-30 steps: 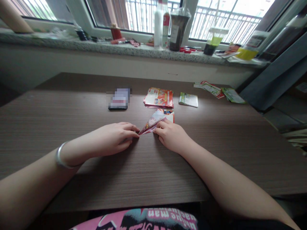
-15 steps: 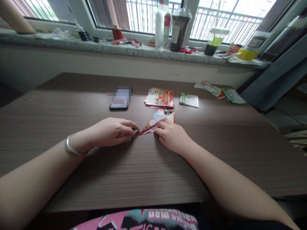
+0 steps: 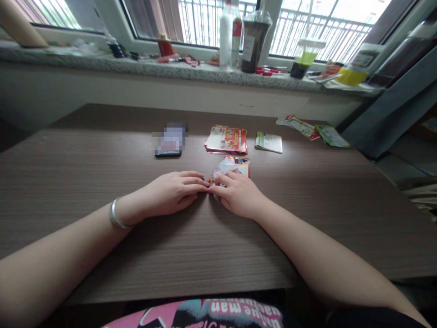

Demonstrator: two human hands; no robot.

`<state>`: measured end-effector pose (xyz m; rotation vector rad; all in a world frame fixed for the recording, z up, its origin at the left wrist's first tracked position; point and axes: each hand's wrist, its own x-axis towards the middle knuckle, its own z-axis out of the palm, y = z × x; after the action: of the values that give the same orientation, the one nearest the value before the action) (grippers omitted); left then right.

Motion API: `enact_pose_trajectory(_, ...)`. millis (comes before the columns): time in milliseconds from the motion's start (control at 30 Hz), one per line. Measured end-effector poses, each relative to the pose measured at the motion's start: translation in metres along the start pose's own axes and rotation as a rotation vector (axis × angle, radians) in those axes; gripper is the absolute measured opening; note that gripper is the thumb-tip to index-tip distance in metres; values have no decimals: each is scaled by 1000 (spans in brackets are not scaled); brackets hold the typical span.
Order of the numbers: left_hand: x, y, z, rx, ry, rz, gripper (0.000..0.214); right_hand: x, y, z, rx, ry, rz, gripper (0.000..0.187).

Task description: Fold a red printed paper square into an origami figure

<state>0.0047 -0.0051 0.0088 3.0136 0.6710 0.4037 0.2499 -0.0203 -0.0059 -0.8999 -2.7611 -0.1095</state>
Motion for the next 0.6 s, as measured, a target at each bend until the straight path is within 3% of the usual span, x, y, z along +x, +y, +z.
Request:
enact_pose_trajectory(300, 3, 3, 0, 63, -30, 7, 27, 1, 1, -6, -87, -66, 15, 34)
enact_pose_trajectory(600, 0, 1, 1, 67, -7, 19, 32, -3, 7, -8, -36, -72, 38, 34)
